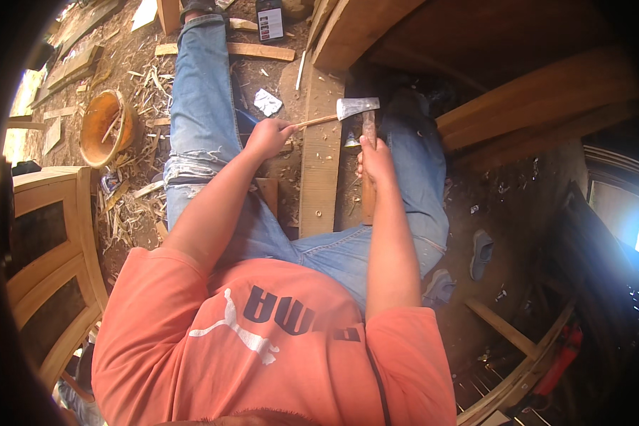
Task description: The person sits on the ground and uses a hammer to drive nails into a wooden frame. They repeatedly position nails and strike them to secure the wood pieces together.
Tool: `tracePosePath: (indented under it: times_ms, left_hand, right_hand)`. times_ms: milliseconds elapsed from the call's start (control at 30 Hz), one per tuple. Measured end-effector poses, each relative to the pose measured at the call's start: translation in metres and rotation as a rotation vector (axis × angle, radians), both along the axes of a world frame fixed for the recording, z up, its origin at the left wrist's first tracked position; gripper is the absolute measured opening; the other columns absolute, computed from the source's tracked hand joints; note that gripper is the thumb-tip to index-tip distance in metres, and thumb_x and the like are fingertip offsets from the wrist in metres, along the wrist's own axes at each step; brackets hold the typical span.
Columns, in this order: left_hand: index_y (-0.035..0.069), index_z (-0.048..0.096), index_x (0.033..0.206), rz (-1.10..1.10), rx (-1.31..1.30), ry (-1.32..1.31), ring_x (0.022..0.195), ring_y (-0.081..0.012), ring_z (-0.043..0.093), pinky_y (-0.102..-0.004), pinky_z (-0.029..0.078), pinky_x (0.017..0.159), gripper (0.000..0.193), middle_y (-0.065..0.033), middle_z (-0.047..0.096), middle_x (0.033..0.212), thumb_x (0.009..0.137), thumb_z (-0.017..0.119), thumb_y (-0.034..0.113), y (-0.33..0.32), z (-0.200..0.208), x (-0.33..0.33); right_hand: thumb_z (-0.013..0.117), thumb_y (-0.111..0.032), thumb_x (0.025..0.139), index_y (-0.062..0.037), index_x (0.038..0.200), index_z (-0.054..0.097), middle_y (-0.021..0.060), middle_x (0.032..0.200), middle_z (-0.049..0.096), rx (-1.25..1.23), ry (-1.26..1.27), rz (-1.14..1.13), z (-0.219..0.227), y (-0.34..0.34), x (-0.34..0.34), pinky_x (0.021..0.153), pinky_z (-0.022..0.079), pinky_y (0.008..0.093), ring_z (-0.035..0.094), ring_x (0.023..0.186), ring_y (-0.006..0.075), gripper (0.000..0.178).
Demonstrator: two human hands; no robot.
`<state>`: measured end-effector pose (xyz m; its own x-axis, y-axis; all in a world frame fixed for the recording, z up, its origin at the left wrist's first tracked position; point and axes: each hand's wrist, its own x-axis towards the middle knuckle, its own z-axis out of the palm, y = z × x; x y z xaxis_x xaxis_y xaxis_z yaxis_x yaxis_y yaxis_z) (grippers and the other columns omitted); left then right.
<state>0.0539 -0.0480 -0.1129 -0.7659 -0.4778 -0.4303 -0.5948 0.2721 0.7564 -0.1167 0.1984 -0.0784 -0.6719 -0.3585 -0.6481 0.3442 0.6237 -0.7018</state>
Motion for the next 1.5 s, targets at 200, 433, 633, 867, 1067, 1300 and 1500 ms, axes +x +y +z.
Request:
tracePosePath:
  times_ms: [200,433,633,867,1067,1300,1500]
  left_hand:
    - [0.008,0.082,0.119,0.018,-0.02,0.03,0.102,-0.039,0.075,-0.0458,0.057,0.093,0.038,-0.0228,0.078,0.11,0.101,0.073,0.04,0.001,-0.001,0.004]
    - [0.008,0.082,0.119,0.031,0.018,0.001,0.1,-0.0386,0.076,-0.0452,0.057,0.091,0.038,-0.0229,0.078,0.108,0.101,0.074,0.04,0.001,-0.002,0.003]
    - [0.007,0.082,0.118,0.003,0.067,-0.067,0.096,-0.038,0.076,-0.0451,0.058,0.089,0.039,-0.0228,0.079,0.106,0.101,0.074,0.041,0.001,0.008,0.0]
    - [0.004,0.081,0.116,0.017,0.046,-0.038,0.098,-0.0381,0.075,-0.045,0.057,0.09,0.042,-0.0232,0.078,0.104,0.102,0.072,0.042,0.002,-0.004,0.0]
    - [0.001,0.073,0.116,0.065,0.111,-0.003,0.092,-0.0306,0.077,-0.0422,0.057,0.084,0.037,-0.0209,0.078,0.101,0.107,0.062,0.035,0.004,-0.048,0.002]
    - [0.005,0.067,0.12,0.037,0.674,-0.117,0.095,-0.0148,0.074,-0.0324,0.051,0.082,0.028,-0.0083,0.081,0.107,0.113,0.053,0.028,0.014,-0.012,0.017]
    - [0.009,0.059,0.122,0.107,0.944,-0.146,0.119,-0.0191,0.073,-0.0333,0.053,0.103,0.016,-0.0136,0.079,0.125,0.113,0.053,0.021,0.047,0.028,0.019]
  right_hand:
    - [0.061,-0.039,0.112,-0.0071,0.116,0.057,0.0017,0.07,0.057,0.007,-0.018,0.07,0.001,0.003,0.002,0.044,0.05,0.033,0.055,0.049,0.0127,0.033]
    - [0.061,-0.04,0.112,-0.0071,0.115,0.057,0.0021,0.072,0.059,0.01,-0.008,0.046,-0.002,-0.002,0.011,0.045,0.05,0.0321,0.055,0.05,0.0128,0.034]
    - [0.06,-0.039,0.112,-0.0065,0.111,0.057,0.0029,0.072,0.059,-0.039,-0.034,-0.089,-0.008,0.001,0.009,0.045,0.05,0.032,0.056,0.051,0.0128,0.033]
    - [0.057,-0.04,0.114,-0.0085,0.106,0.051,0.0039,0.074,0.058,-0.139,-0.045,-0.14,0.014,0.0,0.015,0.047,0.051,0.0331,0.056,0.052,0.0141,0.033]
    - [0.055,-0.045,0.113,-0.0118,0.111,0.047,0.0046,0.076,0.058,-0.26,-0.118,-0.34,0.04,0.025,0.021,0.047,0.051,0.0334,0.057,0.053,0.016,0.034]
    - [0.06,-0.039,0.112,-0.0051,0.113,0.058,0.005,0.08,0.063,-0.185,-0.078,-0.261,0.02,0.015,0.031,0.049,0.053,0.0322,0.06,0.055,0.0137,0.034]
    - [0.076,-0.028,0.103,-0.0034,0.116,0.062,0.0068,0.087,0.071,-0.191,-0.002,-0.103,0.009,-0.014,0.042,0.047,0.052,0.0314,0.06,0.054,0.0119,0.031]
